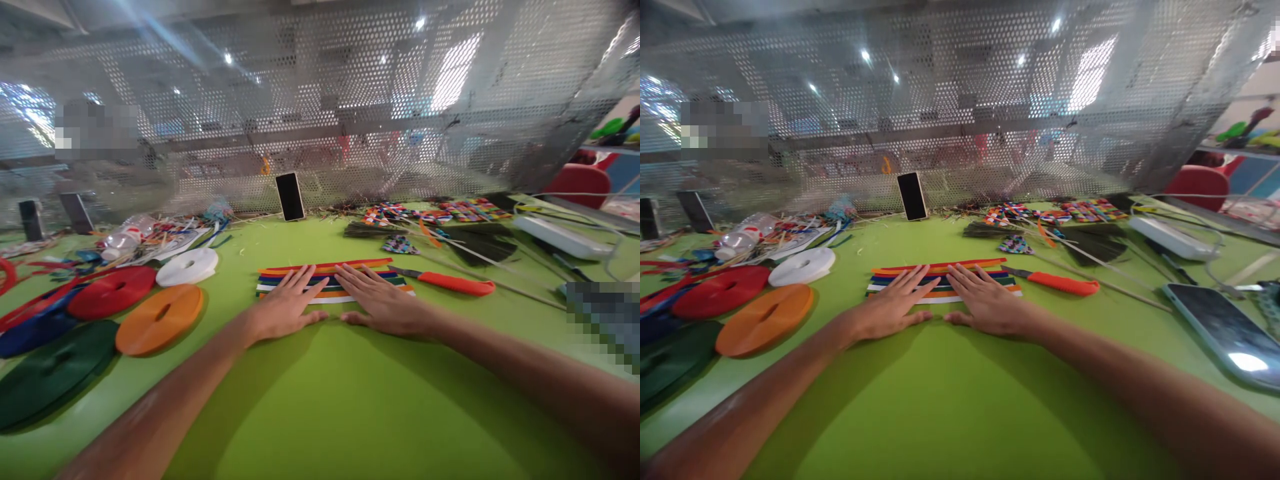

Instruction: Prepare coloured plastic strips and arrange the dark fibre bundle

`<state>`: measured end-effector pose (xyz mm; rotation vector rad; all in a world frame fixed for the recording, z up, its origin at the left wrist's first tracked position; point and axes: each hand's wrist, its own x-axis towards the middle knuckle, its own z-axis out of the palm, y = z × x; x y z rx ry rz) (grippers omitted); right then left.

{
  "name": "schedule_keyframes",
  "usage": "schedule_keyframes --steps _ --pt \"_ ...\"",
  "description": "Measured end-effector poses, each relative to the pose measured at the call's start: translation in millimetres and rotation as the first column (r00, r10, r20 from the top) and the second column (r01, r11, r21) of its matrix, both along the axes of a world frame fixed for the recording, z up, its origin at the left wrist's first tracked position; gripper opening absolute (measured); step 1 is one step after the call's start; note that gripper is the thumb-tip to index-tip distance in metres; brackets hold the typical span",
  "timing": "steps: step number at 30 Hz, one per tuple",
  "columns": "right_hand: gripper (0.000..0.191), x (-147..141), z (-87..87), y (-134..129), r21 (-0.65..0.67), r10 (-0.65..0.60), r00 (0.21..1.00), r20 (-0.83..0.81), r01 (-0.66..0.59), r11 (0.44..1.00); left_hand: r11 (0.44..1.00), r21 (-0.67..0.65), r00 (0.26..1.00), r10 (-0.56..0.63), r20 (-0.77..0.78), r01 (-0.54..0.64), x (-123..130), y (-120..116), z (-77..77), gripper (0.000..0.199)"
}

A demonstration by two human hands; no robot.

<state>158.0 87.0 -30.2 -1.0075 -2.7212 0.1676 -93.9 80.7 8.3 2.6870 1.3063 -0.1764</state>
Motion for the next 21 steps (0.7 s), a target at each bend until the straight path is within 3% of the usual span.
schedule_keyframes --steps 7,21 --pt "0.068 -10 0.8 -6 0.180 -0.014 0.997 -0.082 0.029 0.983 0.998 0.053 0.999 0.013 0.050 -0.016 1 0 -5.8 0.086" --pt "0.066 -13 3.1 -7 0.068 -0.048 0.993 -0.106 0.056 0.996 0.996 0.089 0.998 -0.019 0.064 0.013 5 -1 -2.9 0.085"
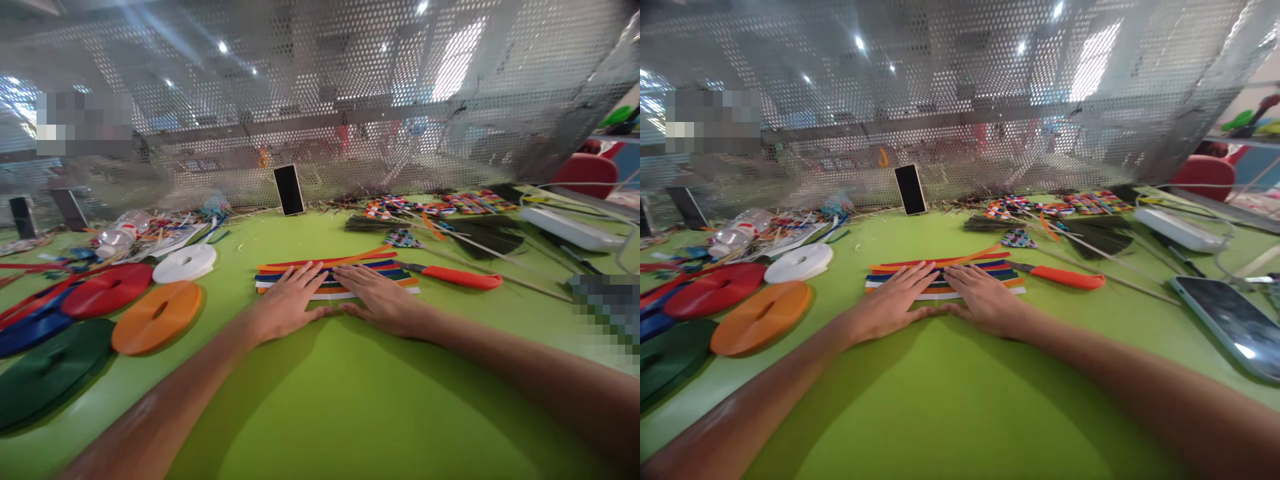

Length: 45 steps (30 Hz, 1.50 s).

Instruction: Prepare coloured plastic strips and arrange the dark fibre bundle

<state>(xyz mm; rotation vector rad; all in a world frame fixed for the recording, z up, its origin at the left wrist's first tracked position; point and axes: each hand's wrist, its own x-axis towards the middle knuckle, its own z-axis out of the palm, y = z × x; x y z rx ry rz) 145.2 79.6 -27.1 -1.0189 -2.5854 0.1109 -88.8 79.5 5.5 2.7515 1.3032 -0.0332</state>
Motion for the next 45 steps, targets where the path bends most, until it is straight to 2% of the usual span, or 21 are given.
schedule_keyframes --steps 5,13,18,31,37,40,42,45 --pt "0.056 -3 1.1 -3 0.072 -0.003 0.999 -0.036 0.006 0.997 0.998 0.055 0.999 -0.018 0.045 0.016 1 -1 -1.7 0.082" --pt "0.050 -3 0.5 -4 0.110 0.012 1.000 -0.026 -0.009 0.994 0.998 0.061 0.999 -0.015 0.045 0.013 1 -2 -2.0 0.081" --pt "0.050 -4 2.8 -4 0.099 0.001 1.000 0.004 -0.002 0.995 0.999 0.034 1.000 0.009 0.030 -0.010 3 -2 0.1 0.084" --pt "0.051 -2 2.8 -2 0.063 0.010 1.000 -0.017 -0.009 0.998 0.996 0.091 0.999 -0.015 0.032 0.012 4 -1 -1.6 0.081" --pt "0.053 -3 4.2 -3 0.122 0.028 0.999 -0.031 -0.024 0.992 0.993 0.114 0.998 -0.027 0.057 0.021 8 -4 -2.6 0.077" --pt "0.048 -1 6.0 -1 0.173 0.051 0.996 -0.075 -0.037 0.984 0.987 0.159 0.995 -0.047 0.088 0.032 4 -2 5.4 0.070" --pt "0.041 1 8.8 2 0.215 0.055 0.991 -0.125 -0.027 0.976 0.980 0.198 0.994 -0.028 0.106 0.006 -7 5 15.3 0.056" --pt "0.032 2 17.4 5 0.246 0.031 0.978 -0.208 0.022 0.969 0.957 0.243 0.986 0.144 0.081 -0.160 -30 21 28.1 0.032"
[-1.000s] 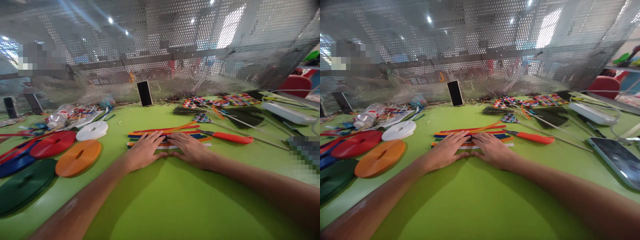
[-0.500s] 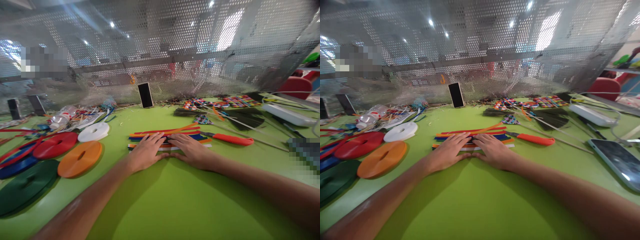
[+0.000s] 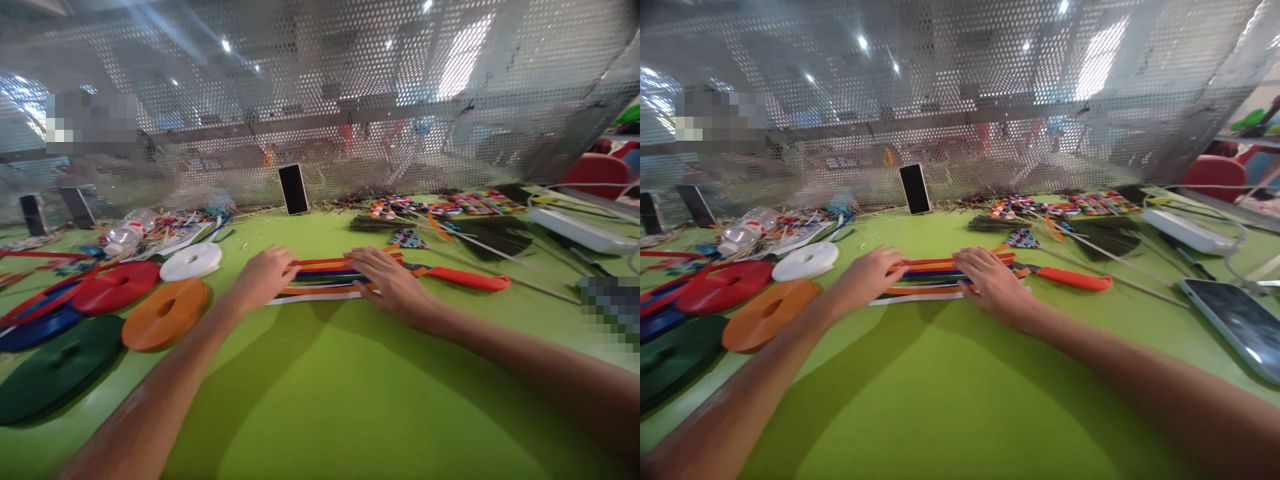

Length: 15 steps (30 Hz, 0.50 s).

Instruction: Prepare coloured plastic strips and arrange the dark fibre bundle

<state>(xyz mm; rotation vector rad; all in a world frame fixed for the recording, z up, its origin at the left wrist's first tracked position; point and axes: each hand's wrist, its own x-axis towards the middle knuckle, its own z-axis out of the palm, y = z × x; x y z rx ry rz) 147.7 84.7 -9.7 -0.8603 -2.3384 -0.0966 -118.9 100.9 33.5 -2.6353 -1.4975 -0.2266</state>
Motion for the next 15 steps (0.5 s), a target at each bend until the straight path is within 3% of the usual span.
schedule_keyframes --steps 2,5,15 --pt "0.028 -1 8.4 -1 -0.005 -0.009 0.999 -0.047 0.009 1.000 0.991 0.061 0.992 0.125 -0.033 -0.123 -12 11 1.5 0.024" --pt "0.026 -4 20.0 -5 -0.008 0.006 0.995 -0.101 -0.006 1.000 0.976 0.061 0.976 0.212 -0.059 -0.208 -16 22 -5.5 0.018" --pt "0.020 -3 21.9 -3 0.000 0.028 0.986 -0.164 -0.028 1.000 0.975 0.060 0.971 0.219 -0.095 -0.214 -5 30 -16.7 0.020"
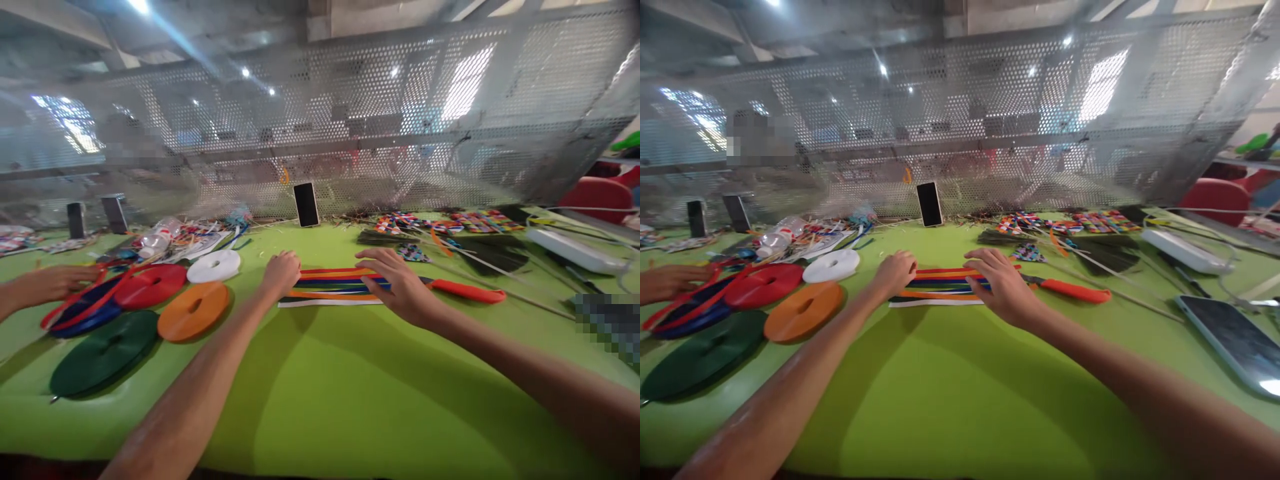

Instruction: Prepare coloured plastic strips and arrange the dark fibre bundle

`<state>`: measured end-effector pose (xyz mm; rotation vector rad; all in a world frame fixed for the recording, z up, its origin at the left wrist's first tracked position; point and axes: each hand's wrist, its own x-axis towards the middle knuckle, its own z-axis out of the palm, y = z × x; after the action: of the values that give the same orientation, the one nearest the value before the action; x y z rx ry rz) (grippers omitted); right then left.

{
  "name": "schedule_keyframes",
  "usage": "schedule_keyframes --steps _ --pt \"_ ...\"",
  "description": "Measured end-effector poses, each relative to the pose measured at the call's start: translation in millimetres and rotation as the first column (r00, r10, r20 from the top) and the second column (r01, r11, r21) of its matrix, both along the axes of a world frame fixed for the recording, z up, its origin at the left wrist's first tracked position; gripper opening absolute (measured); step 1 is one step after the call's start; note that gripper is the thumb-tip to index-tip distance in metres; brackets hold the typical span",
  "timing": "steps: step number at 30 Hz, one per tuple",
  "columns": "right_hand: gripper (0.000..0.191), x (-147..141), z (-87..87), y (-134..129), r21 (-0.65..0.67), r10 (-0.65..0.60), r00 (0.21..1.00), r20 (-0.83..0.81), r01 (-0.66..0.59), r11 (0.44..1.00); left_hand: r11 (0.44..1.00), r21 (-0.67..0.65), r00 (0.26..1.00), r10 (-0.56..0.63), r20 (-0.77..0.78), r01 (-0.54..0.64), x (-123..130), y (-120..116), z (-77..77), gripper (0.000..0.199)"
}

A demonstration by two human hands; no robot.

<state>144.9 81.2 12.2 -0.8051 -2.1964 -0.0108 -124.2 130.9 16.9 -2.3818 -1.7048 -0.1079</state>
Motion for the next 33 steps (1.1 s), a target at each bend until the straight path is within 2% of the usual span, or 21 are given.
schedule_keyframes --steps 7,14,20,25,28,33 --pt "0.021 8 0.0 4 0.001 -0.026 1.000 -0.013 0.026 1.000 1.000 0.005 1.000 0.019 0.005 -0.019 -12 7 -8.5 0.027" --pt "0.021 15 -2.2 10 0.014 -0.049 0.998 -0.030 0.049 0.999 0.989 0.043 0.970 0.131 0.203 -0.143 -39 21 -4.0 0.024" --pt "0.021 17 -2.0 12 0.026 -0.053 0.998 -0.043 0.054 0.998 0.985 0.048 0.899 0.133 0.417 -0.168 -62 22 7.5 0.019" --pt "0.021 24 3.6 16 0.043 -0.071 0.996 -0.047 0.073 0.996 0.979 0.054 0.755 0.117 0.646 -0.198 -87 22 9.5 0.021" --pt "0.020 34 9.1 23 0.057 -0.101 0.991 -0.084 0.106 0.993 0.983 -0.024 0.707 0.148 0.691 -0.183 -97 25 6.5 0.019" --pt "0.019 56 15.4 39 0.035 -0.194 0.972 -0.134 0.200 0.979 0.984 -0.089 0.674 0.172 0.718 -0.157 -99 26 2.5 0.031"
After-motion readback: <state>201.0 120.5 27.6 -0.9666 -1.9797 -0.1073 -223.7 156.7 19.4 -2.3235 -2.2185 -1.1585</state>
